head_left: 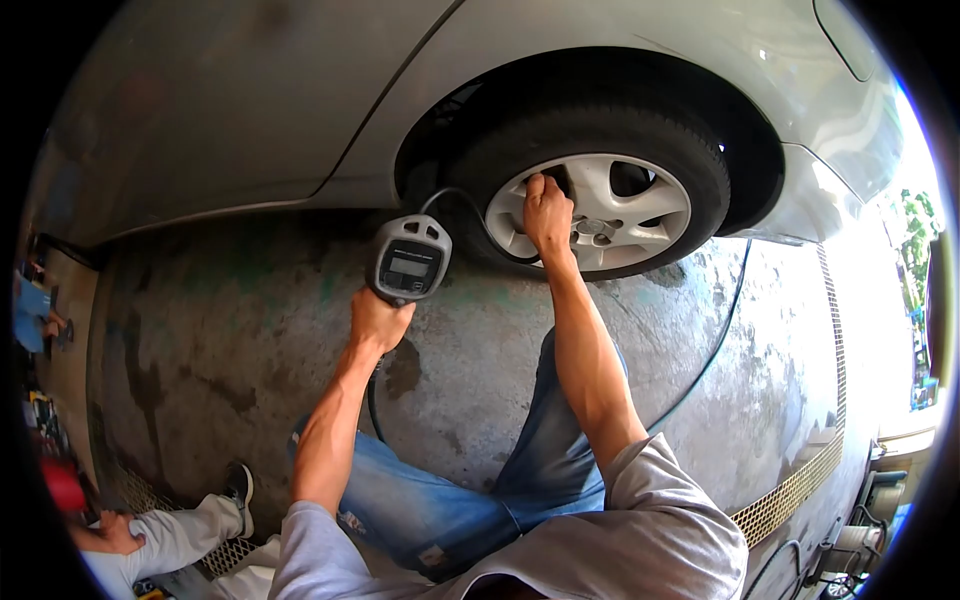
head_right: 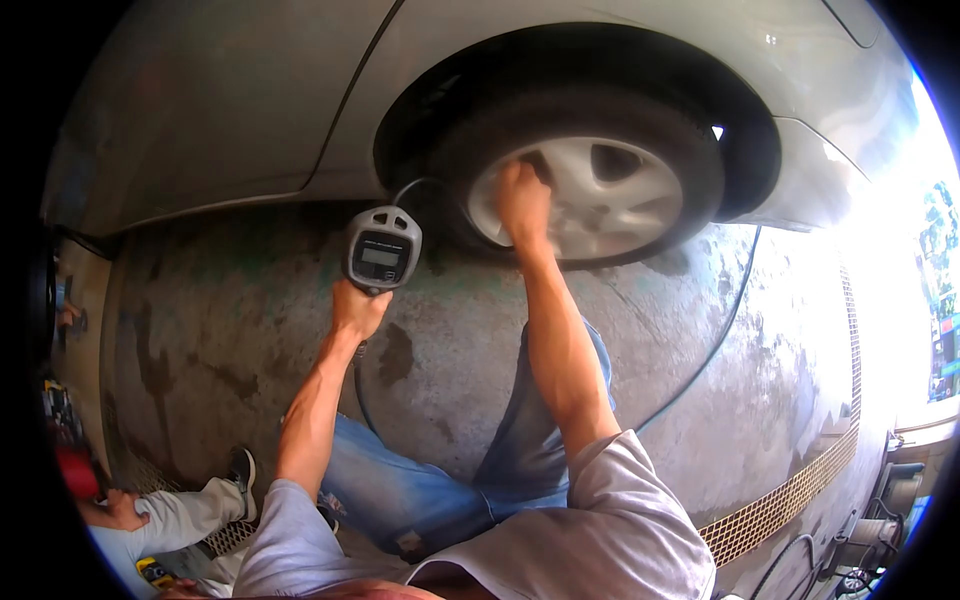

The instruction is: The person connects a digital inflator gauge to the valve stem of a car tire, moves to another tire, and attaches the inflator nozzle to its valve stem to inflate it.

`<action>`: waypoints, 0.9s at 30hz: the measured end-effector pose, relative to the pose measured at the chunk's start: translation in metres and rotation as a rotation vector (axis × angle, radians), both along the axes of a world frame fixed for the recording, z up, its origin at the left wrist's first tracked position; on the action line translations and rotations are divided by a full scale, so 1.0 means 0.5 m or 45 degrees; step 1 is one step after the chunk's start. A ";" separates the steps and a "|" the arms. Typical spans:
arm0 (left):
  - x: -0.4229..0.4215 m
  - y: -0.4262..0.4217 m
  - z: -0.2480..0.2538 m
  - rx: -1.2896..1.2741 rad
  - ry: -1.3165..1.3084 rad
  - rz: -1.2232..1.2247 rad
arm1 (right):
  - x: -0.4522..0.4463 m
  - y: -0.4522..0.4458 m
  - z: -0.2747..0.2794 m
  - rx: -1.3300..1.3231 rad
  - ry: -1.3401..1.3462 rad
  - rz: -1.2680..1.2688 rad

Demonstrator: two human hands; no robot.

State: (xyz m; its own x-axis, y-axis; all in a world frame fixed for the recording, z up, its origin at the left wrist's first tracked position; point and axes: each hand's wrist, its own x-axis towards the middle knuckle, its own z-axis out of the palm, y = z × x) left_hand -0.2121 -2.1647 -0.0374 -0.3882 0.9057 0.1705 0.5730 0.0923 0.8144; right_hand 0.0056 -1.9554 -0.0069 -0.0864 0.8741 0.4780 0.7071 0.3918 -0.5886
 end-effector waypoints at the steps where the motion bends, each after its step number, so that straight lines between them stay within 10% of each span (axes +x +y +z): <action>1: 0.000 0.001 0.001 0.006 0.008 -0.002 | -0.001 -0.002 0.005 -0.056 0.071 -0.015; 27: -0.004 -0.005 0.020 -0.072 0.026 -0.034 | -0.010 0.010 -0.003 -0.171 0.228 -0.040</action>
State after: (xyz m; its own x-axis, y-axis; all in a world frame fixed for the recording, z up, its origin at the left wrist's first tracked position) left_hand -0.2140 -2.1673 -0.0273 -0.3608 0.9240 0.1264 0.5922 0.1223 0.7965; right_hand 0.0007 -1.9505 -0.0086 0.0173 0.9319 0.3623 0.5973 0.2810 -0.7512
